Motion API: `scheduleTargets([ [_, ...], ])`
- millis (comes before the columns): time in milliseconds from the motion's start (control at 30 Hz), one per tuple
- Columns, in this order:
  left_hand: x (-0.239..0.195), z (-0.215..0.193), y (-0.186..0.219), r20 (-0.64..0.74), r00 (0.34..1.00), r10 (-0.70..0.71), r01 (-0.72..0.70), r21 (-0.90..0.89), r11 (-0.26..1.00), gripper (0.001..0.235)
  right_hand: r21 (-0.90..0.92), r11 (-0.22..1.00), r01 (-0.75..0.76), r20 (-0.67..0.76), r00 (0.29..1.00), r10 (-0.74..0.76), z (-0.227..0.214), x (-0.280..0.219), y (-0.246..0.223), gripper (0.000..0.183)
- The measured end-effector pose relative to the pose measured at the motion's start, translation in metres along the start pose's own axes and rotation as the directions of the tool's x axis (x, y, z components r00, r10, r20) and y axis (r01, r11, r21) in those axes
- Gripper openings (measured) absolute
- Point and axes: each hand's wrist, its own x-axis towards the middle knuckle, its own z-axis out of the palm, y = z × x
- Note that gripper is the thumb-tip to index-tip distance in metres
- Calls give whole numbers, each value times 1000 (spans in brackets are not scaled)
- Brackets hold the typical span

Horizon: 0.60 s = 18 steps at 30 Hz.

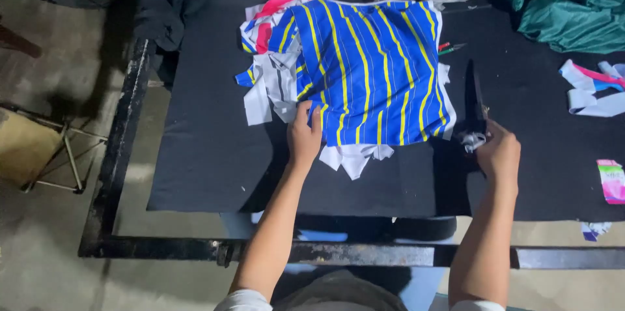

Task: Trimming excess material from fabric pieces using large scissors on a cutting table

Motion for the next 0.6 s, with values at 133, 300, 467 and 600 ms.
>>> scheduleTargets([
  [133,-3,8,1,3,1000,-11,11,-59,998,33,-34,997,-69,126,989,72,-2,-9,4,54],
  [300,4,11,5,17,1000,-19,20,-57,998,32,-46,979,-198,225,953,203,-15,-14,-16,63],
  [467,4,9,0,-3,999,-51,51,-78,996,33,10,979,-202,210,958,195,-13,-17,12,68],
  [600,6,12,-5,-32,998,-47,44,-86,995,34,74,949,-307,244,928,281,-31,-22,-10,74],
])
